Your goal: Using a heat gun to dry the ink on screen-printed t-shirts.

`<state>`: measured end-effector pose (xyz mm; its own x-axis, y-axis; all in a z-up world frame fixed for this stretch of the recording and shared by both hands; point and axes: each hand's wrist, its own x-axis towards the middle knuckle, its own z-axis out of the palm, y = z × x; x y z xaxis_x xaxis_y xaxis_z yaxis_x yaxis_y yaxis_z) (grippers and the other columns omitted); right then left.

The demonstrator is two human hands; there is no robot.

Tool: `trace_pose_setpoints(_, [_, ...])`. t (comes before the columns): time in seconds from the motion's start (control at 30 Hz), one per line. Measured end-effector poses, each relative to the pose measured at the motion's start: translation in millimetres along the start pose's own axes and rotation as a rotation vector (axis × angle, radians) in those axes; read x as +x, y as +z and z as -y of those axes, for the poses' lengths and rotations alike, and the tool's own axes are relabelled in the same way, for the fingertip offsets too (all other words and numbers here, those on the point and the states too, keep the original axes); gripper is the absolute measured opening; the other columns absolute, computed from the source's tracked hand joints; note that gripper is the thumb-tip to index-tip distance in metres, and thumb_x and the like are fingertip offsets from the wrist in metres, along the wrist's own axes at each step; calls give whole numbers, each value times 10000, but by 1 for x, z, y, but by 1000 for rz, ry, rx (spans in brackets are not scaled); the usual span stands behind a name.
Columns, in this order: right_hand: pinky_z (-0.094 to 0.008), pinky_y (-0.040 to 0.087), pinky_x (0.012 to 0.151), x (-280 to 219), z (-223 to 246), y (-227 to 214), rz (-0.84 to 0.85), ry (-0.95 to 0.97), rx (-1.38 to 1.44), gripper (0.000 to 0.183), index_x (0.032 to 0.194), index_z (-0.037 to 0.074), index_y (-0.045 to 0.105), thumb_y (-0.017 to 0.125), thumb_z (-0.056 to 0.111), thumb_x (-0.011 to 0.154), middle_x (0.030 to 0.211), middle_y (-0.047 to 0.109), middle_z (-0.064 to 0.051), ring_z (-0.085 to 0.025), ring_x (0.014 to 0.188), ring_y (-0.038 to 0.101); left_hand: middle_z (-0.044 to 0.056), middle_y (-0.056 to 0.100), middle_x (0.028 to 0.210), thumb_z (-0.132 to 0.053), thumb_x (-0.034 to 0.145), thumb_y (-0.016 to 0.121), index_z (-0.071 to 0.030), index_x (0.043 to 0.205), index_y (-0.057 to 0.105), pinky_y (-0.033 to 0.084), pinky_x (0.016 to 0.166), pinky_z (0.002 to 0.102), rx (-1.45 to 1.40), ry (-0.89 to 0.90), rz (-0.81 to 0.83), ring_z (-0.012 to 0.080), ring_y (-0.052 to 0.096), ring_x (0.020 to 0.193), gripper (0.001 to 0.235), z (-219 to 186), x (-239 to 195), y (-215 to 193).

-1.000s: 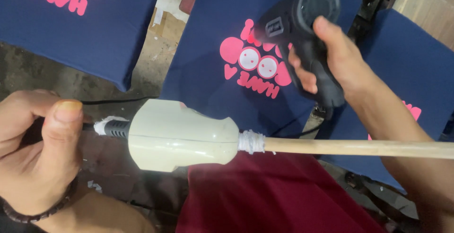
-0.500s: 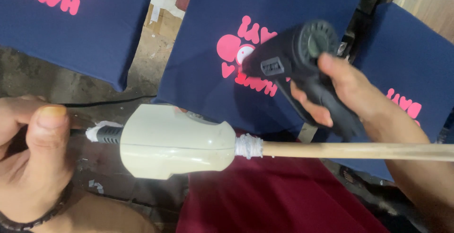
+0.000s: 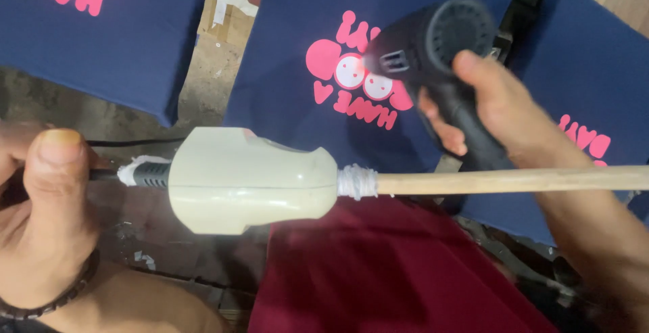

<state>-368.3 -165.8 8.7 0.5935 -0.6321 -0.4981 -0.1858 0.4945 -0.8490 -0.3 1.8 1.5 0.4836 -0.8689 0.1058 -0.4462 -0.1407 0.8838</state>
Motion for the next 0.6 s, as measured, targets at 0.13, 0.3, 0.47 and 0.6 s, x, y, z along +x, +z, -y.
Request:
trace_pose_setpoints(0.13, [-256,417,366,-2,2,-2,-33,98,-53,654,774,19,590,499,638,965,440,503,-68,-134,341,457,159,521,902,-143,1261,535,83,992,530,362,869,366,43,88,81,252,493,853,351,6,1,-2])
trace_pose_setpoints(0.3, [-255,383,316,13,-4,-2,-15,53,121,696,833,-12,615,603,680,897,453,510,-85,-143,307,454,141,504,887,-149,1234,606,79,999,523,369,773,331,-51,62,50,215,494,794,337,14,1,2])
trace_pose_setpoints(0.47, [-226,427,356,-9,5,-6,-11,14,-118,710,761,46,643,559,730,933,385,536,-37,-104,296,497,172,501,939,-119,1218,557,89,1017,501,352,838,362,-1,103,98,248,468,839,295,19,-1,-7])
trace_pose_setpoints(0.6, [-220,353,342,-14,6,4,17,101,-81,747,710,60,572,540,788,877,379,476,-13,-88,303,415,176,487,936,-76,1215,580,95,986,486,342,856,360,-60,112,66,251,446,849,301,19,0,4])
